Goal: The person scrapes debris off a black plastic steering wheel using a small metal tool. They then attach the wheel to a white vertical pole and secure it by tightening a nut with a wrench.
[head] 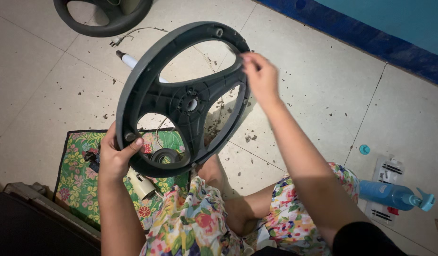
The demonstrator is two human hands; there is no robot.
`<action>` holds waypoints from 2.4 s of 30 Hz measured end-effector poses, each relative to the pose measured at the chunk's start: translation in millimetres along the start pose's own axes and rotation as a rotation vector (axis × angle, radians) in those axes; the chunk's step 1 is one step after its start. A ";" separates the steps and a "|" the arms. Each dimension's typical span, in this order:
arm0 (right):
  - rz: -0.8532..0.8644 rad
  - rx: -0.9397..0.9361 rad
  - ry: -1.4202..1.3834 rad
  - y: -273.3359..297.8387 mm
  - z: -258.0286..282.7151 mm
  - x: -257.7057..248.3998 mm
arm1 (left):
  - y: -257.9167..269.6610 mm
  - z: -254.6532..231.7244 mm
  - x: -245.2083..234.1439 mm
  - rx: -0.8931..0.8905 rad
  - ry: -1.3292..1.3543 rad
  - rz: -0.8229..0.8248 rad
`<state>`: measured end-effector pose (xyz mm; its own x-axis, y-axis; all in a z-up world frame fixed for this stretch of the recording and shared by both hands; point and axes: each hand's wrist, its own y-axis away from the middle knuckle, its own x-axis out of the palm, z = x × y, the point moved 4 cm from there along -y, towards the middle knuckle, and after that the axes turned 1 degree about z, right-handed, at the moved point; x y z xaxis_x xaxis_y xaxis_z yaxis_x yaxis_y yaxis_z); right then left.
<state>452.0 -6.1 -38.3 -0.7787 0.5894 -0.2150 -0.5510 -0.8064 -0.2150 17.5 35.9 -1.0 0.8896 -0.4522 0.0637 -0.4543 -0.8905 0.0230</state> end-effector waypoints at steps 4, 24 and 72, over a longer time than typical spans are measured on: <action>0.067 -0.049 0.239 19.7 49.5 -16.6 | -2.5 -5.8 6.2 0.040 -0.023 0.012; 0.094 0.130 0.541 -2.0 59.0 -39.8 | -2.9 -10.9 7.9 0.043 -0.041 0.012; 0.250 -0.142 0.786 -18.1 38.8 12.9 | -11.1 -20.4 21.6 0.027 -0.037 0.025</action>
<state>440.3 14.2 -0.2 -0.4079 0.2993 -0.8626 -0.3060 -0.9349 -0.1797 40.9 37.0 20.5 0.8794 -0.4753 0.0274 -0.4754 -0.8798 -0.0054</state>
